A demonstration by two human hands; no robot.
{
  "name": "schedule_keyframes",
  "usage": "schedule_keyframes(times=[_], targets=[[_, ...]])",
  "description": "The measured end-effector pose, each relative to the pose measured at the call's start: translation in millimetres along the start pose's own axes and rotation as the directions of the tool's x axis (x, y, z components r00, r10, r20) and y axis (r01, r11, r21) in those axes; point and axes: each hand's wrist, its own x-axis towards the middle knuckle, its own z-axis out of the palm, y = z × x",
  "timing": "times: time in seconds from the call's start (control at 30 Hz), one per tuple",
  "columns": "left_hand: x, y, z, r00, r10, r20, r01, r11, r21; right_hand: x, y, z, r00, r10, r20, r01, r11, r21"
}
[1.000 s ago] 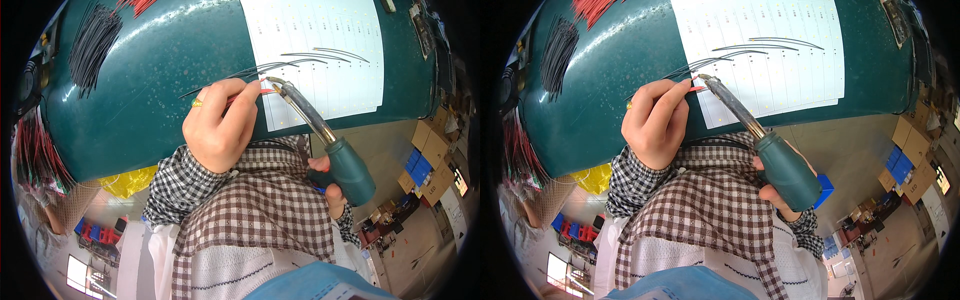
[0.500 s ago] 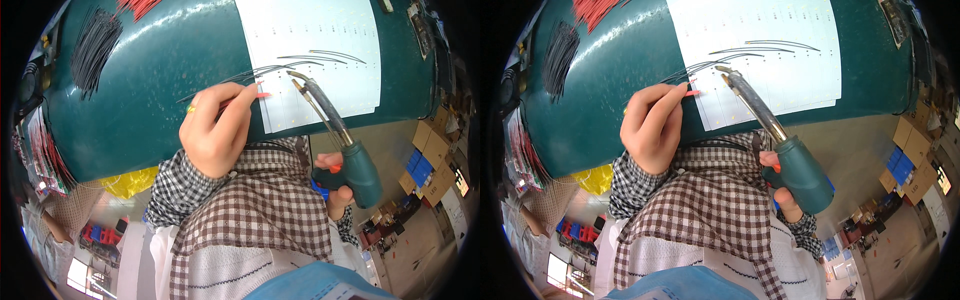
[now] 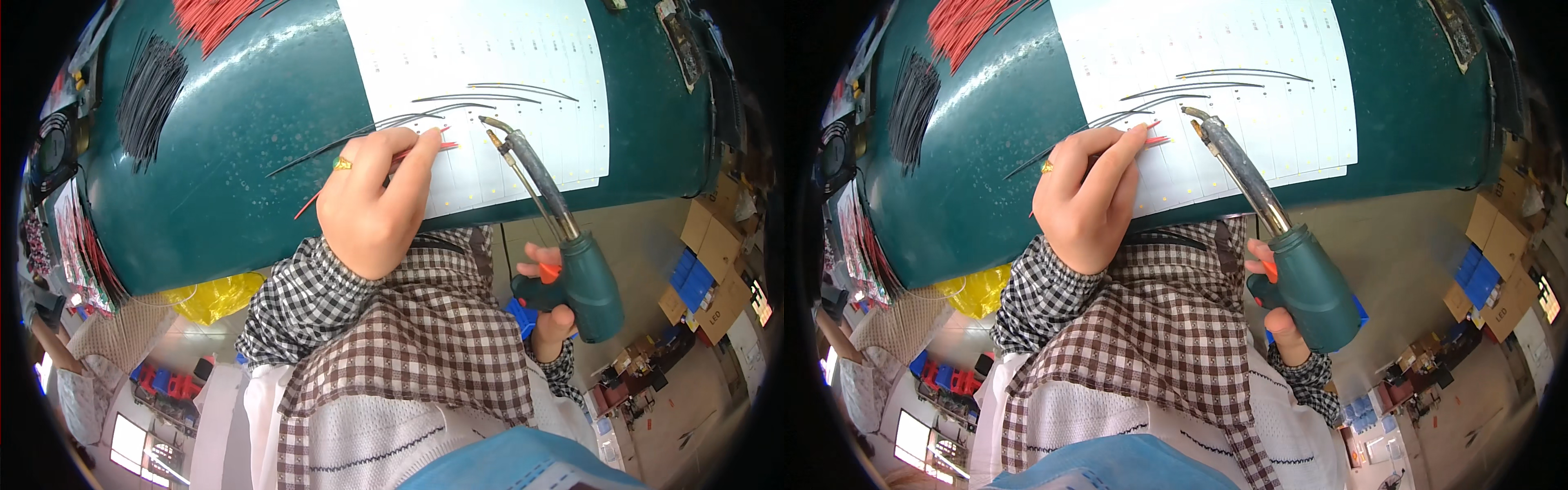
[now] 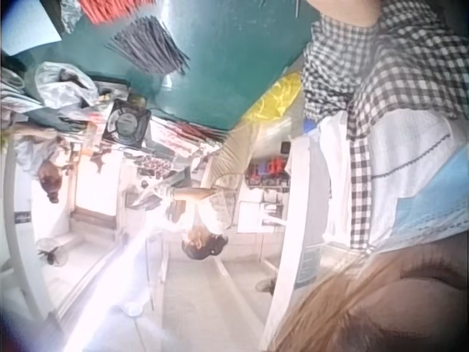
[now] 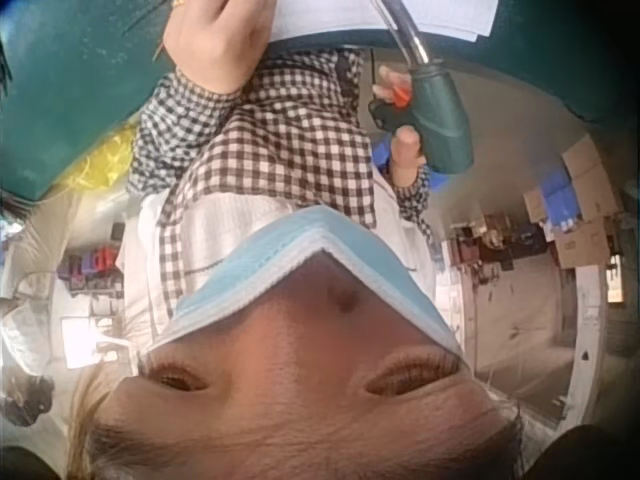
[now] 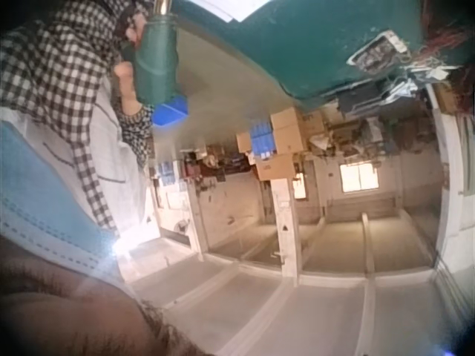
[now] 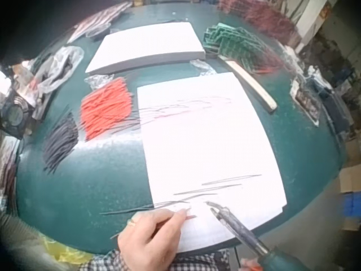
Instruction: The person aligns electrical wires onto LED circuit boards and solders them using a soldering gun.
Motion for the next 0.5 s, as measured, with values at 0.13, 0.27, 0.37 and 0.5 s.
schedule_keyframes(times=[0.13,0.27,0.37,0.5], targets=[[6,5,4,1.000,0.000,0.018,0.000,1.000,0.029,1,5,-10,0.998,0.003,0.066,-0.005,0.999,0.034],[5,9,6,0.999,-0.016,0.033,0.015,0.999,0.032,5,10,-18,0.991,-0.055,0.119,0.054,0.998,0.009],[4,9,5,0.999,-0.028,0.032,0.027,0.999,0.026,7,9,-19,0.981,-0.099,0.167,0.106,0.994,-0.031],[3,6,3,1.000,-0.012,0.011,0.012,1.000,0.010,7,10,-10,0.993,-0.091,0.076,0.086,0.993,0.077]])
